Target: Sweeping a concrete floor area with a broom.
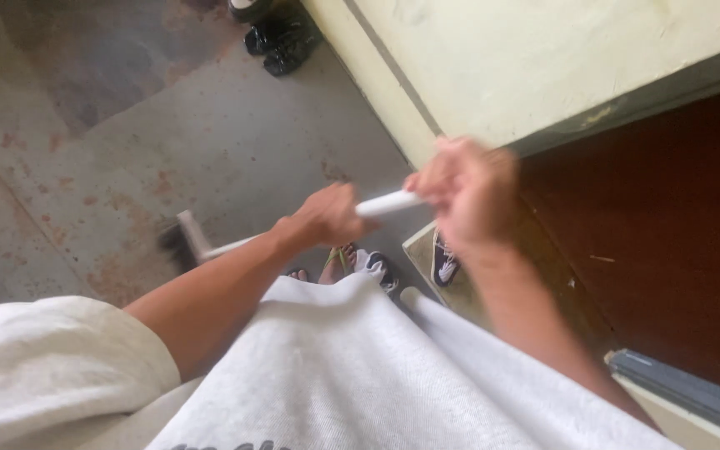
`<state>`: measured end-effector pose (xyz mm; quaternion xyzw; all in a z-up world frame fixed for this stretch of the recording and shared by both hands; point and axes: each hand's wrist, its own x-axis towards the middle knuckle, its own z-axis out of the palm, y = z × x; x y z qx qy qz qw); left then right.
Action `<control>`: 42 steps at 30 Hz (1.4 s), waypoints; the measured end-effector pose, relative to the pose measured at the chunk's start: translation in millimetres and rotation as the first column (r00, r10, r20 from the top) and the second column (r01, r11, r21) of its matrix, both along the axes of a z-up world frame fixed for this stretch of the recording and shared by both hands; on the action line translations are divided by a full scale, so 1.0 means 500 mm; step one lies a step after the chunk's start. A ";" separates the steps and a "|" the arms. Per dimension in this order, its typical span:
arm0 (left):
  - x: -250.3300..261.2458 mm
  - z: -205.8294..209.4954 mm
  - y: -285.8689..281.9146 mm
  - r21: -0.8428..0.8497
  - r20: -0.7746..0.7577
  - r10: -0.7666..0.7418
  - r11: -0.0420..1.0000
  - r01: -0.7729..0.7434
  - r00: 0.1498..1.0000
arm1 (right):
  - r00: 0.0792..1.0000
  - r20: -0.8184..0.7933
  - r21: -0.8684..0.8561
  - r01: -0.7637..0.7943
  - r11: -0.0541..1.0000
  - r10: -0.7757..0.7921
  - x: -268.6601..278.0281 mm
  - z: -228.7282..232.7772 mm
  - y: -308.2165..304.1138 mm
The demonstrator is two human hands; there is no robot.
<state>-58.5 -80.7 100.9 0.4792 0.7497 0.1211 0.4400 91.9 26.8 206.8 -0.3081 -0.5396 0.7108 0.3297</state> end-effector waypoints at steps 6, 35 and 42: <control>0.021 0.135 0.129 0.340 0.077 0.041 0.938 -0.065 0.996 | 0.991 -0.076 0.430 -0.063 0.900 0.106 -0.016 0.196 0.033; -0.278 -0.059 -0.127 0.290 0.052 -0.043 0.957 0.026 0.998 | 0.977 0.212 0.386 -0.073 0.920 -0.012 -0.290 0.001 -0.241; -0.286 -0.077 -0.166 -0.065 -0.080 0.029 0.997 -0.034 0.996 | 0.980 0.193 0.033 0.032 0.999 -0.037 -0.311 -0.078 -0.243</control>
